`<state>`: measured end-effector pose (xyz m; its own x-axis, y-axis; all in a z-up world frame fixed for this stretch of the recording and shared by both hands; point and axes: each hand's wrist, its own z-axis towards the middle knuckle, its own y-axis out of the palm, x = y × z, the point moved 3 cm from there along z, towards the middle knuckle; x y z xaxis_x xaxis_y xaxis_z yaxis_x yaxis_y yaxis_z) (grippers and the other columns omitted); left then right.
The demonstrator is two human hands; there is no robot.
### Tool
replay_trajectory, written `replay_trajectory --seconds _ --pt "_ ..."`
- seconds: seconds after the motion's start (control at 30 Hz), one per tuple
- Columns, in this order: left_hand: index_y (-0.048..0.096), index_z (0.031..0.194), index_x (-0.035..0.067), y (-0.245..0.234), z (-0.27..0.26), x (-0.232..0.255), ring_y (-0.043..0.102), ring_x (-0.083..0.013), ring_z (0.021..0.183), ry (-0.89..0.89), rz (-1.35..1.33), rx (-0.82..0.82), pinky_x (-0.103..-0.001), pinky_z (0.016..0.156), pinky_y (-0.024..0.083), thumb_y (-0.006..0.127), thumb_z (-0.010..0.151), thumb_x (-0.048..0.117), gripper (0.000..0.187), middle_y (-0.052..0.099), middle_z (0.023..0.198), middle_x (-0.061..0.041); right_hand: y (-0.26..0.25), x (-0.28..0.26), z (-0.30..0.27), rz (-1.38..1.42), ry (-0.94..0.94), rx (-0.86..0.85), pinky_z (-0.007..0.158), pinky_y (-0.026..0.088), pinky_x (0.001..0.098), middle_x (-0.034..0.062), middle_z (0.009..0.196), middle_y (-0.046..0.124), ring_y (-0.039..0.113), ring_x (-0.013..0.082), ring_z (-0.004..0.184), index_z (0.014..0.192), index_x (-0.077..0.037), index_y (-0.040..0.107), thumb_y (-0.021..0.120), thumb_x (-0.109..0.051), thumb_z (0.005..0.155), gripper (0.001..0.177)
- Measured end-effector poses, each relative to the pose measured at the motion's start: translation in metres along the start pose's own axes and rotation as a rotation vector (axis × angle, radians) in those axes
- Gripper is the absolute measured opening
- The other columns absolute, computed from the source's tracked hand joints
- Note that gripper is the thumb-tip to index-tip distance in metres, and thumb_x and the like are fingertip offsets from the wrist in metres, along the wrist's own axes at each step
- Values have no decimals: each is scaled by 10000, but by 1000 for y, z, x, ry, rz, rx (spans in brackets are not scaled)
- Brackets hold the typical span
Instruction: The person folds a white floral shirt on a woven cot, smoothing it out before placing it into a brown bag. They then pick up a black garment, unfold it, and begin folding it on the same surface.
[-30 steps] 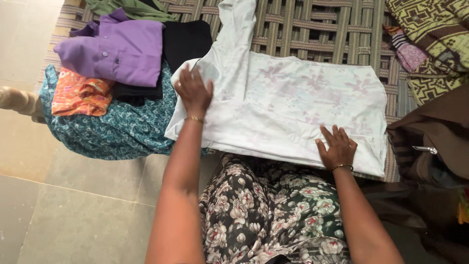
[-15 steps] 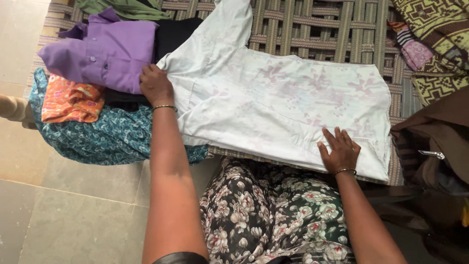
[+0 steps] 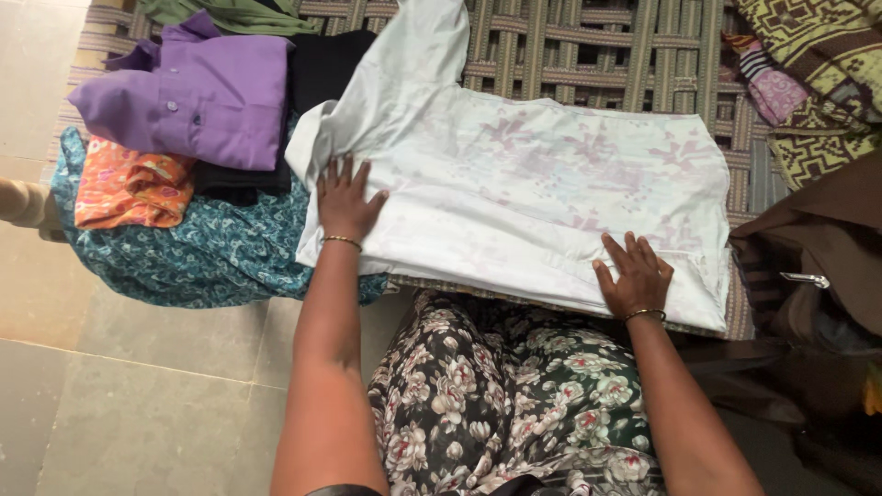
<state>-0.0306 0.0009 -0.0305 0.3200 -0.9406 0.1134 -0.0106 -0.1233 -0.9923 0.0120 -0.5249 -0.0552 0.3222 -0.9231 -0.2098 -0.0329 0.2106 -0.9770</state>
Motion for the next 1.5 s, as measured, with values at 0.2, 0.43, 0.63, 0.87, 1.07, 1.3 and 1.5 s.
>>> replay_trajectory --seconds 0.2,0.43,0.63,0.87,1.07,1.3,1.5 --pt "363 1581 249 13 3 -14 125 -313 1548 -53 5 -59 -501 1233 103 542 921 580 760 226 1682 -81 -4 -1 2 2 7 -3 1115 284 504 143 1544 535 440 299 1460 1468 -334 592 575 -531 947 558" --pt "510 1500 143 33 11 73 216 -335 1568 156 87 -32 -535 1258 110 454 996 237 516 297 1687 -117 -2 0 3 -2 7 -5 1104 283 509 144 1546 534 440 305 1458 1472 -335 589 581 -526 944 561" --pt "416 1531 221 44 14 143 168 -314 1542 130 -153 -298 -545 1228 94 490 938 592 704 233 1660 -96 0 2 1 23 -12 30 1111 286 505 157 1539 543 438 306 1463 1469 -325 601 575 -533 963 547" --pt "440 1547 143 28 -19 26 212 -355 1549 47 -1 -37 -511 1247 134 500 979 643 758 305 1658 -160 8 6 -1 5 -31 29 1129 278 508 153 1545 548 438 309 1477 1483 -322 601 574 -532 962 563" --pt "503 1524 162 18 -33 -5 259 -352 1537 98 -50 30 -519 1248 160 531 970 593 703 394 1634 -116 7 6 -1 -5 -39 35 1117 276 514 161 1538 553 438 313 1469 1484 -318 600 570 -527 967 559" --pt "552 1486 172 22 -32 -7 314 -346 1514 87 -141 84 -529 1218 182 590 932 573 685 446 1606 -84 -1 0 1 1 8 -9 1113 293 496 145 1534 546 451 305 1458 1473 -335 594 577 -536 954 557" --pt "603 1450 148 18 -34 -7 366 -354 1493 112 -121 136 -529 1210 222 618 932 532 645 498 1583 -92 -9 -6 2 9 13 -16 1116 285 481 146 1539 533 441 305 1455 1478 -339 579 562 -530 965 548"
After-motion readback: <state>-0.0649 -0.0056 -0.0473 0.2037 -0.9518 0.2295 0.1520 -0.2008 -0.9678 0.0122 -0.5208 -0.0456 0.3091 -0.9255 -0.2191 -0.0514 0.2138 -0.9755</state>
